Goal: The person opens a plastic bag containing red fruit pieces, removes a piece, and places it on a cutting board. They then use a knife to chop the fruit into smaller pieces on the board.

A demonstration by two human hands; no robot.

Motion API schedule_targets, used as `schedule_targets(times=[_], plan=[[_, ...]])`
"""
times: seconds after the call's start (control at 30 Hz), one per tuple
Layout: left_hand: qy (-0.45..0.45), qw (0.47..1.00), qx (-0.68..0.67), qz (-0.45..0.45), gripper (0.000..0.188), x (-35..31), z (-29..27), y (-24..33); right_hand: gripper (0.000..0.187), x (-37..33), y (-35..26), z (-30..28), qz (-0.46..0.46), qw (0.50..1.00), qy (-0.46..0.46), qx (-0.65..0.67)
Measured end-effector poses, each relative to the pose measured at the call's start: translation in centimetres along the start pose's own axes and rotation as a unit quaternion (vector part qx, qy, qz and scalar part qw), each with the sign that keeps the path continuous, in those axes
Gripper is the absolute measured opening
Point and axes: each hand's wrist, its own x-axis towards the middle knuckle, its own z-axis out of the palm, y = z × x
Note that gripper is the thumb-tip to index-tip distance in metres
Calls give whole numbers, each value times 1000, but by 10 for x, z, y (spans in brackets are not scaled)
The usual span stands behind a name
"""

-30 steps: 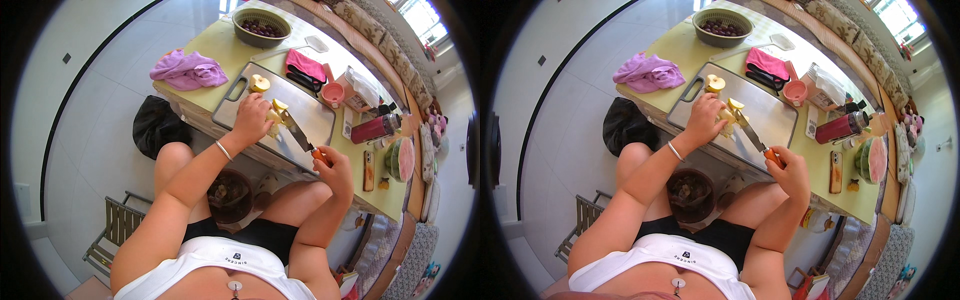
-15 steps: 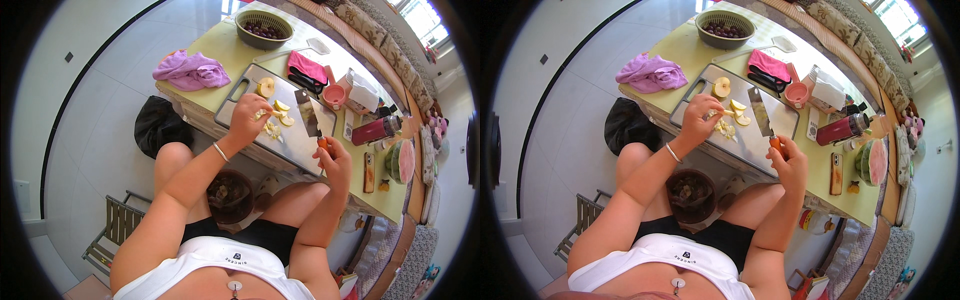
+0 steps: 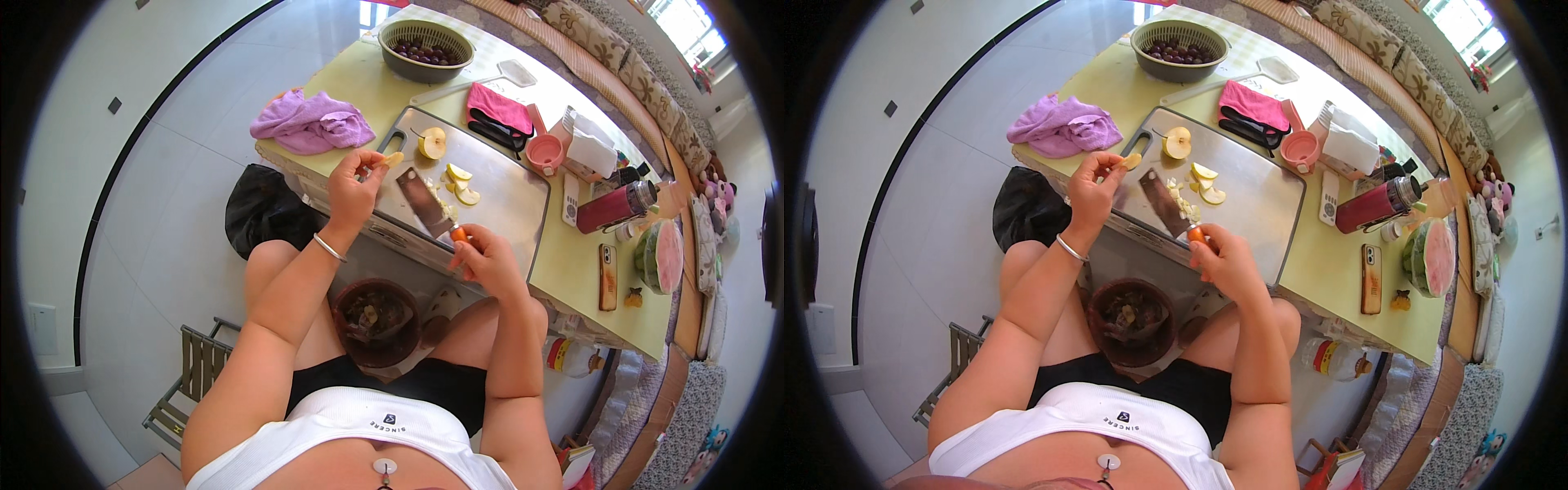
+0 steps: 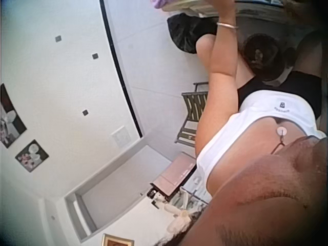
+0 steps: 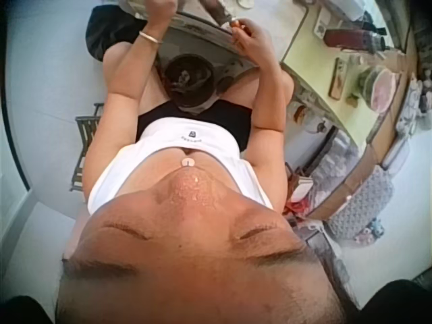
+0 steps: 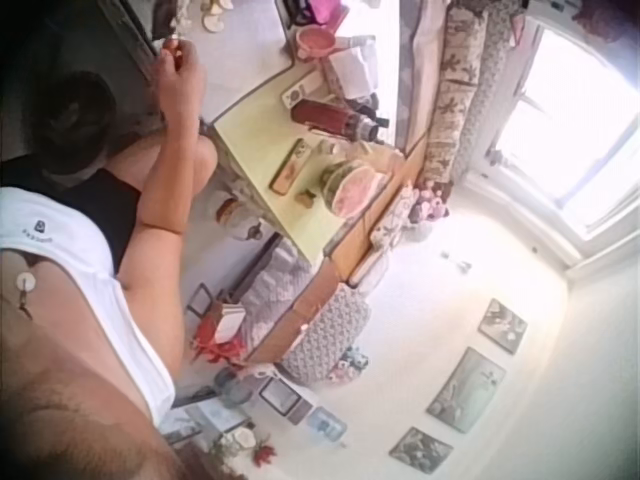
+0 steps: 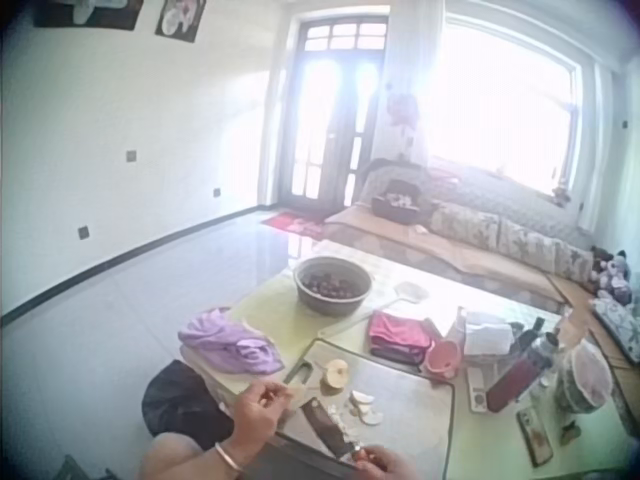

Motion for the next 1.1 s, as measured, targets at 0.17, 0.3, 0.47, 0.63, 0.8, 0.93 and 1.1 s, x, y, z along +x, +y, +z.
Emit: schedule_targets(times=[0.17, 0.3, 0.47, 0.63, 0.8, 0.93, 1.1], plan=[[-103, 995, -8, 5, 10, -13, 4, 12, 29, 1, 2, -14, 23, 997, 72, 18], [-199, 915, 187, 298, 16, -6, 2, 13, 30, 1, 3, -5, -32, 996, 72, -29], [-151, 928, 158, 302, 16, -12, -5, 17, 31, -1, -6, 3, -49, 995, 69, -49], [-226, 898, 156, 344, 13, -17, 1, 13, 34, -1, -2, 7, -119, 979, 88, -142], [-228, 906, 155, 322, 13, -19, 3, 12, 33, -7, -7, 14, -170, 946, 113, -254], [-228, 909, 163, 308, 13, -20, 4, 12, 32, -6, -10, 25, -172, 936, 117, -284], [-205, 918, 156, 301, 14, -22, 6, 9, 33, 5, -9, 32, -133, 951, 106, -258]])
